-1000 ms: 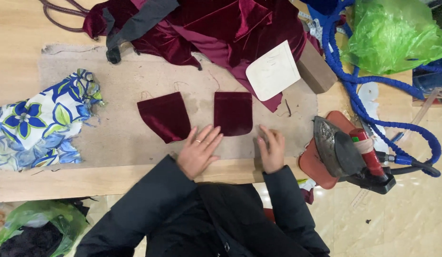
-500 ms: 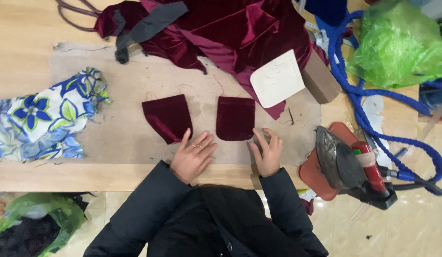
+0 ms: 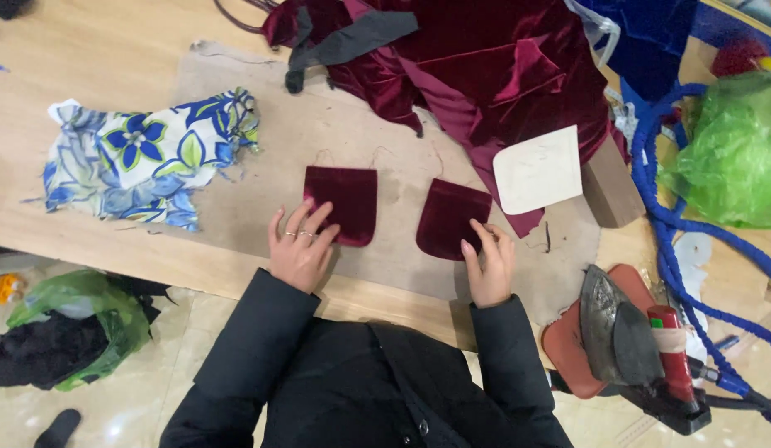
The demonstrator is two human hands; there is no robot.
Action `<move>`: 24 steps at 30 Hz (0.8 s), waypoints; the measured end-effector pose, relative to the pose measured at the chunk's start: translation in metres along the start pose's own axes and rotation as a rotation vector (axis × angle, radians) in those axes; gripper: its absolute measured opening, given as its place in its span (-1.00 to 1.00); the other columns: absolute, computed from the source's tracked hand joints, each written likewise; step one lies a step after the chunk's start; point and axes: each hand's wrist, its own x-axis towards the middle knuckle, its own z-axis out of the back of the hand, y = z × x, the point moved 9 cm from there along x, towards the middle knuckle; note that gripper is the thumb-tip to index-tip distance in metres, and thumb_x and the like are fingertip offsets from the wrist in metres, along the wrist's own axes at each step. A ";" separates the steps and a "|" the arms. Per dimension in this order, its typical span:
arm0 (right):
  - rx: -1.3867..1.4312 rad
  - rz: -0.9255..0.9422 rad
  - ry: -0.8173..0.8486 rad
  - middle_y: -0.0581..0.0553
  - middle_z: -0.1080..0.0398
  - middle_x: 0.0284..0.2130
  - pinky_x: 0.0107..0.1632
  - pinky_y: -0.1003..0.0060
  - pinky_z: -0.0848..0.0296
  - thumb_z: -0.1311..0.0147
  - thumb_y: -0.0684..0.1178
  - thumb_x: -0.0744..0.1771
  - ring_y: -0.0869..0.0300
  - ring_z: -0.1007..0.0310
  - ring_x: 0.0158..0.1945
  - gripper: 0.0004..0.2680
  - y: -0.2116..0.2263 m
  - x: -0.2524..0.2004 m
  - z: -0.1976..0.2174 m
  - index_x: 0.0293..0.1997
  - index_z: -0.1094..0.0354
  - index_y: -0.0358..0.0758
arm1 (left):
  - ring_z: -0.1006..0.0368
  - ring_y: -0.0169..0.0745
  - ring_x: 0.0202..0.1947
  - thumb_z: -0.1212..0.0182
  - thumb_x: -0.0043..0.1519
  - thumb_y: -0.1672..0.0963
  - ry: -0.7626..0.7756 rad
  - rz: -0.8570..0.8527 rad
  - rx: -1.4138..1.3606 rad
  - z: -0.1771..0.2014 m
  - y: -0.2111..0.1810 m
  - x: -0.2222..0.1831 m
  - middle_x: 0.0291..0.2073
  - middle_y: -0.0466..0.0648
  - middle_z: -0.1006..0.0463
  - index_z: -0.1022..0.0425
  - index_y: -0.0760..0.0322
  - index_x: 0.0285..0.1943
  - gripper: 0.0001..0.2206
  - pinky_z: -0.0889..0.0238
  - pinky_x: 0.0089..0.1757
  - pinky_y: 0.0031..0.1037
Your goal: Folding and pressing velvet fabric pieces using a steam iron to prepare them for assembly.
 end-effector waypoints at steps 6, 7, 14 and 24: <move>0.052 -0.072 -0.030 -0.19 -0.31 0.01 0.13 0.08 -0.37 -0.13 -0.05 0.41 -0.05 -0.36 0.03 -0.72 -0.014 -0.006 0.009 0.29 -0.39 -0.13 | -0.29 -0.22 0.38 -0.18 0.07 0.06 0.130 -0.189 -0.224 0.018 0.020 -0.015 0.22 -0.31 -0.54 -0.59 -0.08 -0.19 -0.84 0.29 0.37 0.06; 0.047 -0.086 -0.031 -0.21 -0.30 0.00 0.12 0.06 -0.37 -0.13 -0.05 0.41 -0.08 -0.36 0.03 -0.73 -0.021 -0.009 0.010 0.28 -0.40 -0.16 | -0.33 -0.22 0.35 -0.18 0.12 0.03 0.132 -0.141 -0.187 0.021 0.031 -0.019 0.17 -0.31 -0.57 -0.60 -0.10 -0.16 -0.83 0.29 0.38 0.01; 0.016 -0.070 0.014 -0.20 -0.32 -0.01 0.14 0.05 -0.36 -0.10 -0.16 0.40 -0.08 -0.36 0.06 -0.77 -0.054 -0.025 0.016 0.22 -0.44 -0.20 | -0.36 -0.24 0.29 -0.27 0.24 0.02 0.120 -0.093 -0.157 0.018 0.027 -0.025 0.17 -0.32 -0.57 -0.61 -0.12 -0.03 -0.85 0.02 0.32 -0.11; -0.172 0.328 0.080 -0.15 -0.46 0.08 0.09 0.14 -0.43 -0.34 -0.12 0.25 0.00 -0.46 0.09 -0.65 -0.015 -0.022 0.020 0.17 -0.48 -0.12 | -0.47 0.00 0.14 -0.13 0.33 0.17 0.087 -0.454 -0.387 -0.096 -0.139 0.006 0.11 0.02 -0.54 -0.55 0.18 0.12 -0.79 -0.37 0.09 -0.23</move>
